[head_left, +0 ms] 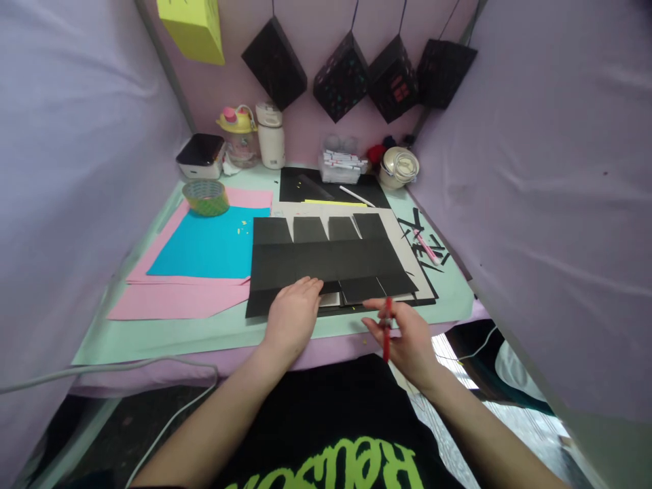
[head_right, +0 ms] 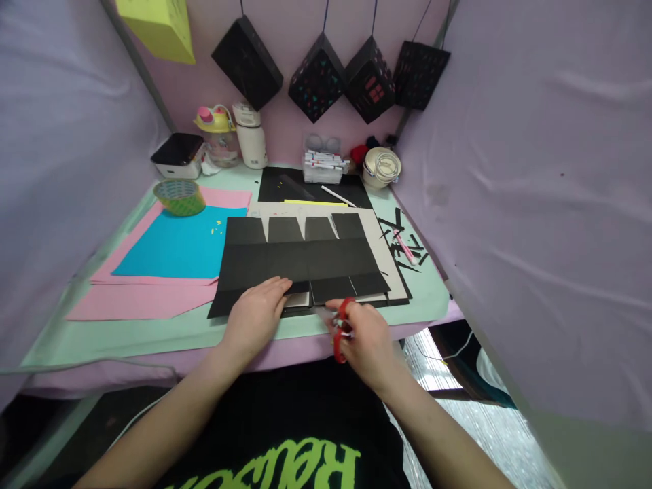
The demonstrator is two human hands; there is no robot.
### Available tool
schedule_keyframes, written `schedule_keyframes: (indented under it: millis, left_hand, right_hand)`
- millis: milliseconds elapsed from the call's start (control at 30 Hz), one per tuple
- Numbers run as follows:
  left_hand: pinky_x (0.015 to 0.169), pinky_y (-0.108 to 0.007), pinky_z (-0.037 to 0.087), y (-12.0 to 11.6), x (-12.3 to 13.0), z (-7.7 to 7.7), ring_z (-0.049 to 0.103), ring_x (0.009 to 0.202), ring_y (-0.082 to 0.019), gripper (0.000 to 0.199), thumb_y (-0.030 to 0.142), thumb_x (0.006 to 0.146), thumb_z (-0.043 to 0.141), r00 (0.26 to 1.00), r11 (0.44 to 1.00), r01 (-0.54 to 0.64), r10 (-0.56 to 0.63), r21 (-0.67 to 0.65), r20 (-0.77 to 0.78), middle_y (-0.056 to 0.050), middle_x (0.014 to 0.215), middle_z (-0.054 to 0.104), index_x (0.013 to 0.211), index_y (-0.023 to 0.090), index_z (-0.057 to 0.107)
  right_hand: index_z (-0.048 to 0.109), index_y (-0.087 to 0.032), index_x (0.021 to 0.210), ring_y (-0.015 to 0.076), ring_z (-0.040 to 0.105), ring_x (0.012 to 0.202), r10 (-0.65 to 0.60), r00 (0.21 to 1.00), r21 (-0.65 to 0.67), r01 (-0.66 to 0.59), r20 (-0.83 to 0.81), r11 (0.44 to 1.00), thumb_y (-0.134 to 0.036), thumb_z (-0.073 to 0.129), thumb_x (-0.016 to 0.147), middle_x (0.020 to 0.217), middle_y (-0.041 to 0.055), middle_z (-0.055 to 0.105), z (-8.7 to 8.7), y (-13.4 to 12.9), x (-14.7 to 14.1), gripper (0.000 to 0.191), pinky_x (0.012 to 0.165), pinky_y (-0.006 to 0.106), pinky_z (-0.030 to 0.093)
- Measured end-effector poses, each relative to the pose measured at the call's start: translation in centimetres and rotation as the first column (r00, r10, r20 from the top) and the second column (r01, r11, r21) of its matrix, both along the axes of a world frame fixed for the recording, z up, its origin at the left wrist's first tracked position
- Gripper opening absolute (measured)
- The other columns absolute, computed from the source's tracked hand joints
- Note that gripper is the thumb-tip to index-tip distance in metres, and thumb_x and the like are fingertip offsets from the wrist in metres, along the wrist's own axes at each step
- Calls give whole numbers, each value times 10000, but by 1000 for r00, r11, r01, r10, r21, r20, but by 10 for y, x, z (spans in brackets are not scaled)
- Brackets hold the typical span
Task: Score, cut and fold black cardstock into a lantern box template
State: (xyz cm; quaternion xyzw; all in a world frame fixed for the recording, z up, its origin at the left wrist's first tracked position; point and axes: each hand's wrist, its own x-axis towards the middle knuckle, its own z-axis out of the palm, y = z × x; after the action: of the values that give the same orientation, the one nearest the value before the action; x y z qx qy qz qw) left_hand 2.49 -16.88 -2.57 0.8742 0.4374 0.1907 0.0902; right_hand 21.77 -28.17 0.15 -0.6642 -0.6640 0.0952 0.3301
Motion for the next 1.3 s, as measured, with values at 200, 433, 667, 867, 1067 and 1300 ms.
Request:
schedule_keyframes:
  millis: [200,433,667,867,1067,1300]
  left_hand:
    - [875,-364,513,6,3,19,649,1053,-247,259,197,930,498,998,994,-1,-6,-107,-61,-84,1122,700,1119,175,673]
    - [772,-351,519,7,4,26,670,948,-239,248,195,931,482,994,988,-19,2,-156,-105,-59,1051,712,1083,193,677]
    - [943,-384,466,-3,4,17,498,1264,-251,434,105,889,481,972,997,50,-61,-54,-227,-107,1416,512,1318,122,546]
    - [913,-385,453,-12,9,4,457,1295,-238,447,92,910,399,954,998,36,-18,57,-299,-107,1450,470,1338,100,527]
    - [945,-377,422,-16,10,-4,457,1299,-242,449,118,908,434,958,993,34,0,114,-288,-124,1441,477,1348,84,521]
    - [972,-387,407,-13,9,-8,453,1302,-238,424,259,950,465,981,990,2,25,140,-193,-92,1441,485,1352,144,530]
  right_hand:
    - [527,-185,774,128,619,690,206,908,145,-274,365,951,-85,473,900,816,28,709,-33,34,-14,169,654,285,331]
    - [504,-188,766,122,548,605,157,875,200,-273,457,941,-40,467,845,693,1,657,-38,42,-13,172,625,291,279]
    - [496,-199,756,127,560,584,176,940,294,-264,293,918,-42,498,796,725,13,685,-49,46,-15,162,618,284,330]
    - [555,-207,868,142,625,658,213,971,266,-234,105,935,-42,527,762,865,24,735,-52,45,-10,198,659,282,405]
    - [552,-208,855,143,649,673,326,945,230,-322,21,919,-45,530,776,864,20,742,-45,25,-20,183,661,303,395]
    - [496,-235,817,168,662,705,155,986,407,-118,-58,906,-123,581,840,862,25,723,-9,9,7,142,674,319,455]
